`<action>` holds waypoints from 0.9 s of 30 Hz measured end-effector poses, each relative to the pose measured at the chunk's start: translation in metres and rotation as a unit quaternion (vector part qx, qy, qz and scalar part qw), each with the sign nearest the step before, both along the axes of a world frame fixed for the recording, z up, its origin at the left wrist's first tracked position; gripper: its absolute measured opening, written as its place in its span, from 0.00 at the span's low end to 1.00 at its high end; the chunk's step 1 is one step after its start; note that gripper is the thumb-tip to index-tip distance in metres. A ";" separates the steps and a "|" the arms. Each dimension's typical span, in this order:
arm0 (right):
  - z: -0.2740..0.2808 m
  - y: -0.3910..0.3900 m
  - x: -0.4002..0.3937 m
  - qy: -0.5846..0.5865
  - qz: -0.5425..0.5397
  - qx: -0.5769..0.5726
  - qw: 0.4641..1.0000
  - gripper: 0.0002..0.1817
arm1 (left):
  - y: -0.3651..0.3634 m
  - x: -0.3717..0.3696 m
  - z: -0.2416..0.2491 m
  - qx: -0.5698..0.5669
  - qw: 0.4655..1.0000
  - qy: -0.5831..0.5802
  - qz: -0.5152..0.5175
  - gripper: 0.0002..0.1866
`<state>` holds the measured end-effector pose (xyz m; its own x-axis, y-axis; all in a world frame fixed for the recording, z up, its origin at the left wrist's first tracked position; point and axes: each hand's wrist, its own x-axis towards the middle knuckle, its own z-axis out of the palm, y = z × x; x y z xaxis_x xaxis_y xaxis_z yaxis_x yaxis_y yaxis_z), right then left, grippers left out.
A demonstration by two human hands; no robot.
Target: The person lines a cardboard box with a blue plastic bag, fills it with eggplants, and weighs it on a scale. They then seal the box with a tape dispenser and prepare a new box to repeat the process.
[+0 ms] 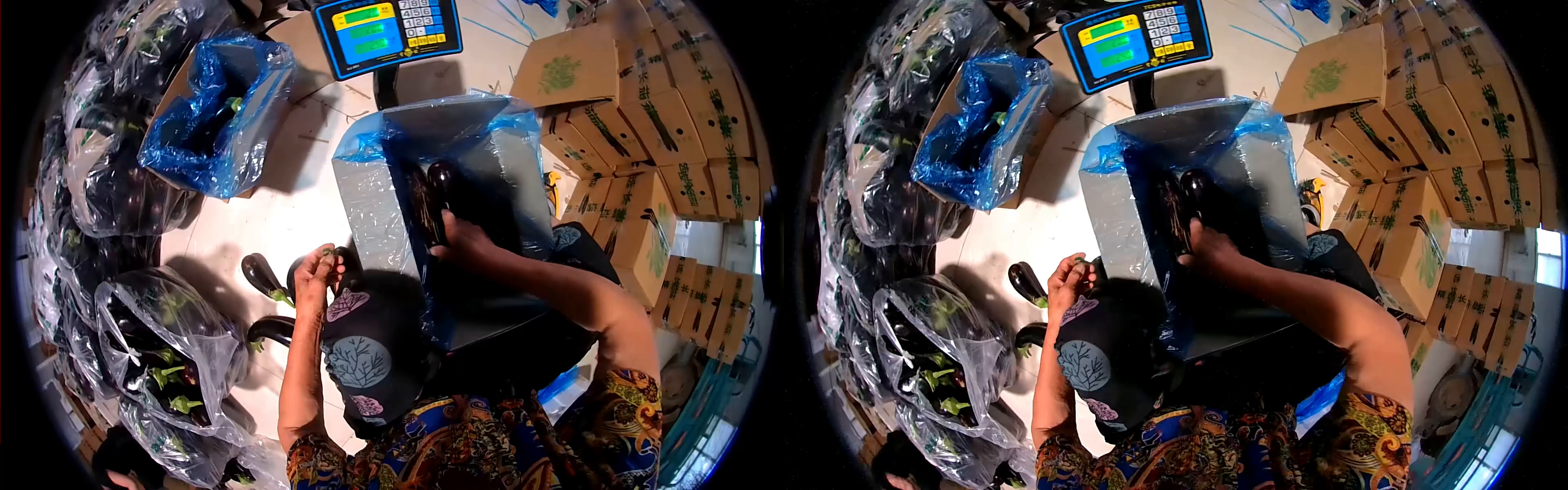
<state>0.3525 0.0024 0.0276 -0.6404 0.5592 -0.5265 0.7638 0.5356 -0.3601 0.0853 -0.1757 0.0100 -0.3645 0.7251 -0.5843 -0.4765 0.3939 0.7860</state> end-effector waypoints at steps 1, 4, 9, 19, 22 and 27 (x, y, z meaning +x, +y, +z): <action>-0.018 0.001 -0.010 -0.006 -0.050 -0.003 0.999 0.30 | 0.002 0.002 0.000 0.001 1.000 0.001 -0.003 0.14; -0.031 -0.004 -0.047 -0.049 -0.187 -0.014 0.981 0.29 | 0.013 0.004 0.001 0.009 1.000 0.003 -0.025 0.15; -0.044 -0.018 -0.052 -0.062 -0.284 -0.023 0.957 0.22 | 0.023 0.007 -0.002 0.011 0.997 0.017 -0.074 0.15; -0.008 0.003 -0.032 0.033 -0.196 -0.200 0.959 0.30 | 0.067 0.021 0.002 0.084 0.991 0.040 -0.095 0.15; -0.017 -0.019 -0.031 0.019 -0.175 -0.011 0.984 0.37 | 0.061 0.019 -0.008 0.077 0.987 0.087 -0.109 0.15; -0.127 -0.006 -0.002 0.037 -0.278 -0.271 0.921 0.28 | 0.049 0.018 -0.019 0.064 0.993 0.025 -0.095 0.13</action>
<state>0.3502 -0.0039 -0.0990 -0.3792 0.4790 -0.7917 0.8283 -0.2056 -0.5212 0.1036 -0.1265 -0.0091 -0.2409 0.8509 -0.4668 -0.3621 0.3675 0.8567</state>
